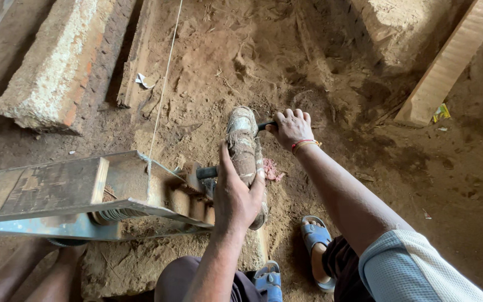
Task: The person winds a thick rope around a wooden cylinder by turning a handle on a manual winding machine.
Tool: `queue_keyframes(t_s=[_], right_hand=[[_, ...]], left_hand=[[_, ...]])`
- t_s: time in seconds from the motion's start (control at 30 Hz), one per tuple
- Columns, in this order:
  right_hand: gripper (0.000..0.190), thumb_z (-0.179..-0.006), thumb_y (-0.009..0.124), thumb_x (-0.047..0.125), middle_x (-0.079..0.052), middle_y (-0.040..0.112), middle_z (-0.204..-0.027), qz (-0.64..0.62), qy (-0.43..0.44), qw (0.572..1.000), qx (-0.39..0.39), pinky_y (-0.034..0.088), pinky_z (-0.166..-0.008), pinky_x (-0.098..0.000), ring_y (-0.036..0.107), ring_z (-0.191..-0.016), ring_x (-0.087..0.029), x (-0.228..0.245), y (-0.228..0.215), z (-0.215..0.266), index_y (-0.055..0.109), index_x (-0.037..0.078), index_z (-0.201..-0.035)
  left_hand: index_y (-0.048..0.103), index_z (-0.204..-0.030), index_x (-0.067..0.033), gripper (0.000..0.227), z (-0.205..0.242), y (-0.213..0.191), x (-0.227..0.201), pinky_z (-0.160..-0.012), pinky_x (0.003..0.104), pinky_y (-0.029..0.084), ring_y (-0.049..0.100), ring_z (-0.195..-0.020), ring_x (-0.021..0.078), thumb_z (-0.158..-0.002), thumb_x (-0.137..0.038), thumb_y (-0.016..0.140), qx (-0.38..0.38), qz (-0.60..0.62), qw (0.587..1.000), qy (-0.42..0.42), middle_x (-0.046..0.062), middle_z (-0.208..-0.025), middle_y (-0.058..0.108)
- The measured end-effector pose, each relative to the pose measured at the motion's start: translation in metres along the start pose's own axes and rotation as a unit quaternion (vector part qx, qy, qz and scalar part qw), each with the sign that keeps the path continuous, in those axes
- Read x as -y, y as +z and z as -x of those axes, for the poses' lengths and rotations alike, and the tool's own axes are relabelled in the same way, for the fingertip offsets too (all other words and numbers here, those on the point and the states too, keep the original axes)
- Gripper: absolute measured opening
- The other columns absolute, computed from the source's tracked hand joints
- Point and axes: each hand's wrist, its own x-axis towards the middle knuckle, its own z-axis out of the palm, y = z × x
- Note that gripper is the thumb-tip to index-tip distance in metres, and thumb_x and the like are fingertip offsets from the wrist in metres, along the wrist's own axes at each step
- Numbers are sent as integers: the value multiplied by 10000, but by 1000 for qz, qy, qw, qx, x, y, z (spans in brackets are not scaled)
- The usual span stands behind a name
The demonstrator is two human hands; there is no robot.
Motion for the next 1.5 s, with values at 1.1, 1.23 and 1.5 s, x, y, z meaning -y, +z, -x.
queue_keyframes(t_s=[1.1,1.23,1.5], right_hand=[[432,-932,621,571,-84,624,-1145,-1,32,998,60,379,-975,-514,517,-1182,-315,3,33,51,654,189,-1131],[430,-939,616,568,-71,628,-1140,-6,38,998,59,380,-1000,-507,520,-1191,-304,4,37,59,655,190,-1139],[439,-935,617,574,-70,626,-1140,-6,44,997,68,382,-981,-506,523,-1179,-304,4,40,66,661,181,-1123]], left_hand=[[18,-1625,-35,1034,-102,-13,-25,-948,425,608,716,-1105,327,-830,-251,643,218,-74,935,-270,227,-1298,653],[26,-1615,-36,1038,-112,-5,-11,-1037,452,532,616,-1239,348,-844,-267,682,210,-89,940,-253,253,-1450,511],[61,-1634,-44,1019,-122,-4,-13,-1029,453,579,658,-1226,342,-840,-265,662,237,-66,926,-286,251,-1433,560]])
